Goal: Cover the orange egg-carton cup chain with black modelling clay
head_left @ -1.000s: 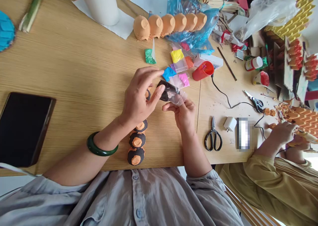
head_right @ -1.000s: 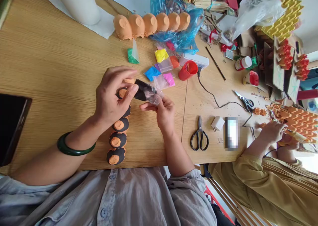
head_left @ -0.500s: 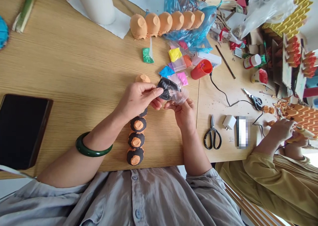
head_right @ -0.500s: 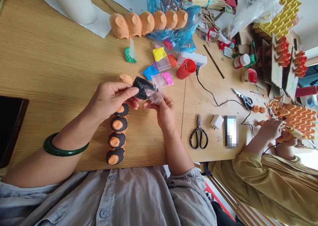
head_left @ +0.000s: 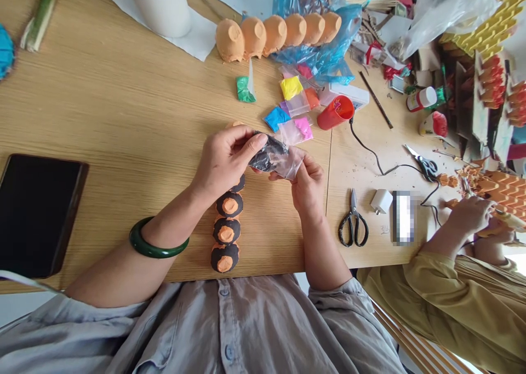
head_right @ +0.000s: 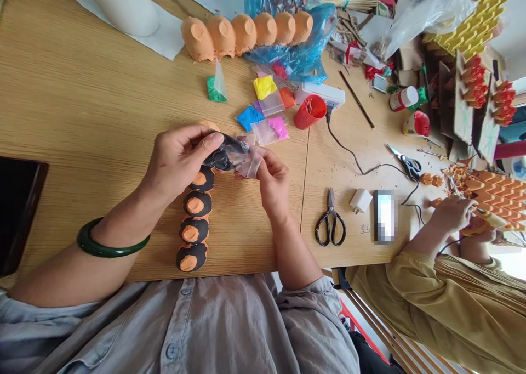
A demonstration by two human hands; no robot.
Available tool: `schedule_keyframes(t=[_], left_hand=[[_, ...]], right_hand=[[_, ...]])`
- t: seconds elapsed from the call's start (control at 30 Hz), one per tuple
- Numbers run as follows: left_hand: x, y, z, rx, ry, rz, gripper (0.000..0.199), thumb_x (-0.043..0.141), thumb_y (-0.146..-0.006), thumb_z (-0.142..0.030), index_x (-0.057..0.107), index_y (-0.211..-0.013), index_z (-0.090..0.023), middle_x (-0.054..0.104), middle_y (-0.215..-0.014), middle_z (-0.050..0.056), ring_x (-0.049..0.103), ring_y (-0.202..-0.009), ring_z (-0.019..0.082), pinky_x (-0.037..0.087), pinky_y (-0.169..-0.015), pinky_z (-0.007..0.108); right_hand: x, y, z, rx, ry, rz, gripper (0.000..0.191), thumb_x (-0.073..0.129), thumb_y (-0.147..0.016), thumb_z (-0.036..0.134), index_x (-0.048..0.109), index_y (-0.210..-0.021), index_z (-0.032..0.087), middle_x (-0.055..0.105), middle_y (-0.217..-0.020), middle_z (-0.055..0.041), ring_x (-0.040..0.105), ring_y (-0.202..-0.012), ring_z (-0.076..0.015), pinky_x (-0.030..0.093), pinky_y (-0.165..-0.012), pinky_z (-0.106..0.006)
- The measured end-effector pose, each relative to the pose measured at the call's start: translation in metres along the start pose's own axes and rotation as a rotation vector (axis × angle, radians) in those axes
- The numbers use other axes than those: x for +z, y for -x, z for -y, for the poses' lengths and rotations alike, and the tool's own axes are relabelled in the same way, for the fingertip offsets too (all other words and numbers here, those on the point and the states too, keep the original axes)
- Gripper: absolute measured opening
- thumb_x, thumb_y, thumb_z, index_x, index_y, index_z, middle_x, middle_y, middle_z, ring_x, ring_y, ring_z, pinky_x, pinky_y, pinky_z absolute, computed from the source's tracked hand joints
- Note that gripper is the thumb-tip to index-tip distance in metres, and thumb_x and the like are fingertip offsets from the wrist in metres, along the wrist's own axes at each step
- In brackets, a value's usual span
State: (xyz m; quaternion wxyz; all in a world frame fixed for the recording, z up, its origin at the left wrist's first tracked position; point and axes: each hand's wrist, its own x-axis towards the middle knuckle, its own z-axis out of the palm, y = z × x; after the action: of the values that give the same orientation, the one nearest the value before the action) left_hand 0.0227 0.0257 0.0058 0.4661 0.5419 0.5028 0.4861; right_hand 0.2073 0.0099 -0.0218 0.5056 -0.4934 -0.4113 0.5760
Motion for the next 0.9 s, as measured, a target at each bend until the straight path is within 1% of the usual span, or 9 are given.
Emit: schedule_keyframes(t=[0.13, 0.27, 0.4, 0.43, 0.5, 0.57, 0.63, 0.73, 0.9], left_hand=[[0.001, 0.001, 0.001, 0.021, -0.01, 0.004, 0.036, 0.073, -0.103, -0.05, 0.069, -0.082, -0.022, 0.071, -0.077, 0.002, 0.071, -0.074, 0.018, 0.06, -0.064, 0.029], [0.002, 0.002, 0.007, 0.041, -0.09, -0.007, 0.033, 0.067, -0.107, -0.052, 0.073, -0.095, -0.023, 0.078, -0.091, 0.005, 0.075, -0.085, 0.02, 0.063, -0.074, 0.03], [0.005, 0.007, 0.005, 0.363, -0.314, -0.232, 0.025, 0.063, -0.11, -0.045, 0.074, -0.116, -0.024, 0.078, -0.115, 0.01, 0.074, -0.102, 0.022, 0.063, -0.084, 0.034], [0.006, 0.009, 0.003, 0.469, -0.376, -0.264, 0.021, 0.064, -0.11, -0.042, 0.074, -0.111, -0.023, 0.078, -0.108, 0.009, 0.073, -0.096, 0.021, 0.062, -0.083, 0.035], [0.01, 0.014, 0.0, 0.55, -0.416, -0.187, 0.022, 0.066, -0.109, -0.037, 0.069, -0.093, -0.023, 0.071, -0.081, 0.002, 0.065, -0.071, 0.016, 0.056, -0.072, 0.032], [0.015, 0.018, 0.0, 0.444, -0.371, -0.019, 0.025, 0.074, -0.105, -0.043, 0.065, -0.092, -0.023, 0.068, -0.077, -0.002, 0.06, -0.061, 0.012, 0.052, -0.063, 0.027], [0.018, 0.02, 0.005, 0.392, -0.399, 0.034, 0.022, 0.078, -0.101, -0.04, 0.065, -0.096, -0.023, 0.071, -0.085, -0.001, 0.064, -0.064, 0.013, 0.054, -0.065, 0.026], [0.02, 0.02, 0.016, 0.367, -0.497, -0.005, 0.007, 0.072, -0.099, -0.024, 0.065, -0.102, -0.022, 0.076, -0.097, 0.004, 0.071, -0.075, 0.016, 0.058, -0.072, 0.028], [0.017, 0.016, 0.024, 0.326, -0.49, -0.024, 0.011, 0.069, -0.096, -0.014, 0.071, -0.105, -0.02, 0.081, -0.096, 0.005, 0.078, -0.081, 0.02, 0.061, -0.08, 0.031]], right_hand=[[-0.001, 0.0, -0.002, -0.06, 0.027, -0.037, 0.042, 0.082, -0.09, 0.068, 0.08, -0.093, 0.026, 0.08, -0.081, -0.0002, 0.081, -0.081, -0.0205, 0.071, -0.07, -0.034], [-0.002, 0.002, -0.003, -0.11, 0.13, -0.036, 0.039, 0.077, -0.097, 0.065, 0.079, -0.115, 0.031, 0.083, -0.101, -0.0016, 0.081, -0.088, -0.0204, 0.072, -0.072, -0.035], [-0.005, 0.004, -0.007, -0.198, 0.218, -0.105, 0.03, 0.066, -0.105, 0.055, 0.076, -0.124, 0.033, 0.077, -0.088, 0.0014, 0.076, -0.073, -0.0165, 0.069, -0.068, -0.033], [-0.006, 0.004, -0.008, -0.228, 0.252, -0.135, 0.028, 0.064, -0.107, 0.051, 0.076, -0.123, 0.033, 0.076, -0.086, 0.0017, 0.074, -0.07, -0.0155, 0.067, -0.067, -0.032], [-0.006, 0.006, -0.01, -0.301, 0.354, -0.195, 0.024, 0.063, -0.107, 0.044, 0.077, -0.121, 0.031, 0.075, -0.086, 0.0014, 0.072, -0.07, -0.0146, 0.064, -0.067, -0.03], [-0.003, 0.007, -0.011, -0.37, 0.463, -0.24, 0.022, 0.063, -0.106, 0.04, 0.079, -0.117, 0.029, 0.077, -0.09, 0.0, 0.073, -0.074, -0.0149, 0.064, -0.069, -0.03], [0.0, 0.008, -0.012, -0.393, 0.508, -0.244, 0.02, 0.065, -0.103, 0.039, 0.08, -0.113, 0.029, 0.08, -0.098, -0.002, 0.074, -0.08, -0.0155, 0.065, -0.072, -0.03], [0.004, 0.008, -0.012, -0.379, 0.443, -0.2, 0.018, 0.068, -0.101, 0.039, 0.08, -0.109, 0.029, 0.08, -0.104, -0.0026, 0.075, -0.083, -0.0147, 0.067, -0.072, -0.028], [0.008, 0.011, -0.009, -0.41, 0.403, -0.176, 0.015, 0.072, -0.101, 0.039, 0.081, -0.108, 0.03, 0.073, -0.118, -0.0044, 0.075, -0.098, -0.0161, 0.07, -0.073, -0.029]])
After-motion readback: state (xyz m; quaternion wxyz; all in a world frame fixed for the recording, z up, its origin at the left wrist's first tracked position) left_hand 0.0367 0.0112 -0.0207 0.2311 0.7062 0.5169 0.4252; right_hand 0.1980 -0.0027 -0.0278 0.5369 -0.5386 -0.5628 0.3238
